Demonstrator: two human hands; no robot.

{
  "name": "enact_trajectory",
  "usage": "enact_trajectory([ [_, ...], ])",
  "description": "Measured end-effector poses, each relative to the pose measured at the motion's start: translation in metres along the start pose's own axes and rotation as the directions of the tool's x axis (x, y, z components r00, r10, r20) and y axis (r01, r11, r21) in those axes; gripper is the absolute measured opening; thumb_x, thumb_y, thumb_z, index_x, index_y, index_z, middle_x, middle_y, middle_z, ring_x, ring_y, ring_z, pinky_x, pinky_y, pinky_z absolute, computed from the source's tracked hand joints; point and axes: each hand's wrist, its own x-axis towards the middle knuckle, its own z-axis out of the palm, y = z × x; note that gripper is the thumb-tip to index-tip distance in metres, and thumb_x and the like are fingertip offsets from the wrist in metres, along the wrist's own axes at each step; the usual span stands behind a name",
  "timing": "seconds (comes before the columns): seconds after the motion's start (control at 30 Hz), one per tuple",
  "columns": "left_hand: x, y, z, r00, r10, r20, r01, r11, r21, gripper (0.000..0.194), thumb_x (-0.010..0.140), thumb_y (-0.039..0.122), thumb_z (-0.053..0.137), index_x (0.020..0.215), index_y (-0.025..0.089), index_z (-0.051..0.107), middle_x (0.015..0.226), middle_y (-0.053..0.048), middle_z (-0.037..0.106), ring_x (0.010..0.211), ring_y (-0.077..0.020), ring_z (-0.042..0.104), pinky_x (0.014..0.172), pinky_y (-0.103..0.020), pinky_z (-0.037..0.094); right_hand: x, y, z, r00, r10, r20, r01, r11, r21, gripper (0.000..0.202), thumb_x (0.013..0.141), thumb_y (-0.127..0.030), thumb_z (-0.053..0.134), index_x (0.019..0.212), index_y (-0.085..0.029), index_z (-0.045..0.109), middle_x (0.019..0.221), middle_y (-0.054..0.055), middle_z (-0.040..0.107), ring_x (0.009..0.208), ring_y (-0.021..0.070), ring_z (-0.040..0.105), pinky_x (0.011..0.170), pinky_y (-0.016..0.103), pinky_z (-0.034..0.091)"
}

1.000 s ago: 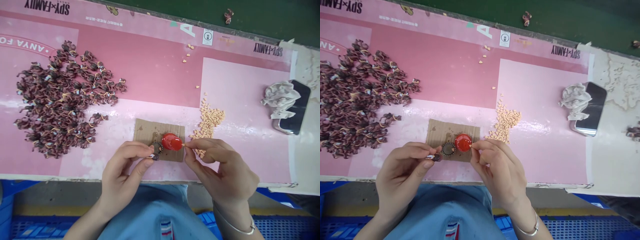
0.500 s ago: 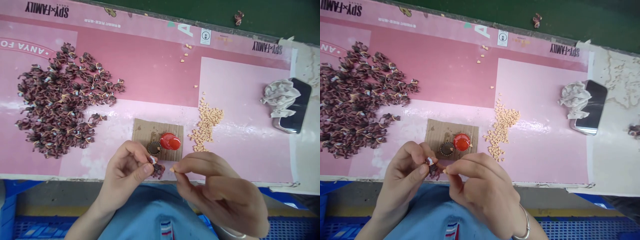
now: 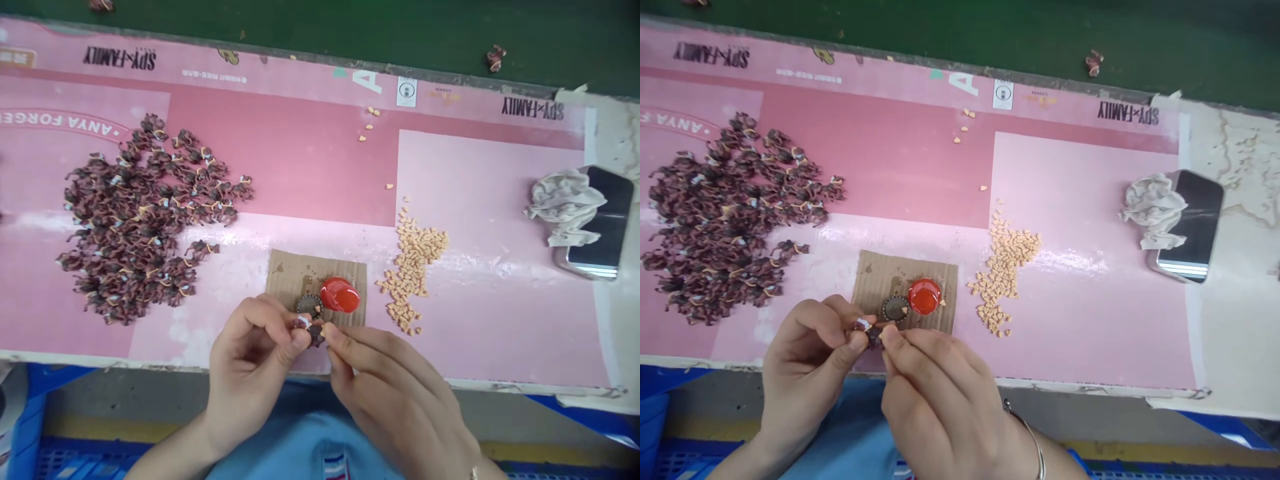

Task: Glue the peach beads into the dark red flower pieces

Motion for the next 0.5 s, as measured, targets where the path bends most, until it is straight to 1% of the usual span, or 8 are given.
enact_trajectory([
  [0.1,0.008,0.012,-0.005,0.999,0.03,0.043,-0.035,0.992,0.12,0.026,0.09,0.029,0.083,0.076,0.02,0.063,0.071,0.003,0.065,0.067,-0.0068,0.068,0.064,-0.007,0.059,0.0,0.008,0.004,0.999,-0.02,-0.026,0.021,0.999,0.049,0.024,0.099,-0.006,0.06,0.081,-0.022,0.063,0.096,0.004,0.084,0.083,0.0114,0.08,0.085,0.016,0.065],
  [0.17,0.022,0.024,-0.012,0.989,0.045,0.141,-0.072,0.979,0.191,0.018,0.09,0.022,0.082,0.082,0.021,0.066,0.074,0.002,0.069,0.066,-0.0088,0.072,0.064,-0.011,0.061,0.0,0.016,0.004,0.999,0.01,-0.052,-0.003,0.99,0.139,0.02,0.098,-0.005,0.058,0.088,-0.022,0.062,0.101,0.004,0.084,0.091,0.0137,0.081,0.084,0.02,0.066],
  [0.23,0.048,0.036,-0.019,0.96,0.072,0.271,-0.145,0.955,0.258,0.014,0.089,0.016,0.08,0.087,0.021,0.067,0.078,0.0,0.073,0.068,-0.0128,0.074,0.065,-0.017,0.063,-0.002,0.025,0.003,0.988,0.098,-0.116,-0.071,0.974,0.216,0.02,0.093,-0.004,0.057,0.093,-0.024,0.061,0.104,0.006,0.083,0.094,0.0169,0.081,0.079,0.024,0.068],
  [0.3,0.092,0.046,-0.023,0.938,0.084,0.337,-0.209,0.912,0.354,0.013,0.086,0.012,0.078,0.088,0.019,0.067,0.081,-0.003,0.074,0.072,-0.0165,0.075,0.068,-0.023,0.065,-0.009,0.033,0.0,0.948,0.231,-0.218,-0.169,0.948,0.269,0.022,0.088,-0.004,0.06,0.095,-0.025,0.062,0.104,0.006,0.082,0.09,0.019,0.081,0.073,0.027,0.068],
  [0.33,0.119,0.05,-0.022,0.944,0.079,0.322,-0.218,0.878,0.425,0.014,0.084,0.011,0.078,0.088,0.017,0.066,0.082,-0.004,0.073,0.074,-0.0169,0.075,0.07,-0.026,0.064,-0.014,0.038,-0.002,0.911,0.306,-0.278,-0.223,0.93,0.293,0.023,0.087,-0.004,0.062,0.096,-0.025,0.064,0.104,0.006,0.082,0.089,0.0192,0.081,0.072,0.028,0.068],
  [0.4,0.183,0.053,-0.018,0.988,0.087,0.129,-0.147,0.784,0.602,0.02,0.082,0.005,0.077,0.088,0.016,0.062,0.085,-0.003,0.072,0.081,-0.0162,0.073,0.08,-0.028,0.061,-0.028,0.047,-0.007,0.816,0.427,-0.389,-0.309,0.892,0.331,0.023,0.085,-0.005,0.069,0.098,-0.023,0.067,0.103,0.006,0.081,0.088,0.0194,0.08,0.073,0.028,0.068],
  [0.43,0.216,0.053,-0.015,0.995,0.095,0.014,-0.078,0.72,0.689,0.021,0.083,0.003,0.075,0.089,0.016,0.059,0.087,-0.003,0.072,0.084,-0.0157,0.073,0.085,-0.028,0.059,-0.036,0.052,-0.009,0.775,0.47,-0.422,-0.349,0.875,0.334,0.023,0.084,-0.006,0.071,0.098,-0.023,0.068,0.103,0.006,0.08,0.089,0.02,0.08,0.074,0.029,0.068],
  [0.5,0.278,0.051,-0.01,0.987,0.143,-0.078,-0.038,0.671,0.741,0.017,0.089,0.004,0.067,0.091,0.016,0.055,0.091,-0.004,0.07,0.093,-0.0171,0.07,0.091,-0.032,0.055,-0.056,0.063,-0.014,0.73,0.525,-0.438,-0.424,0.85,0.313,0.018,0.084,-0.01,0.075,0.096,-0.022,0.071,0.103,0.007,0.079,0.087,0.0219,0.08,0.076,0.033,0.069],
])
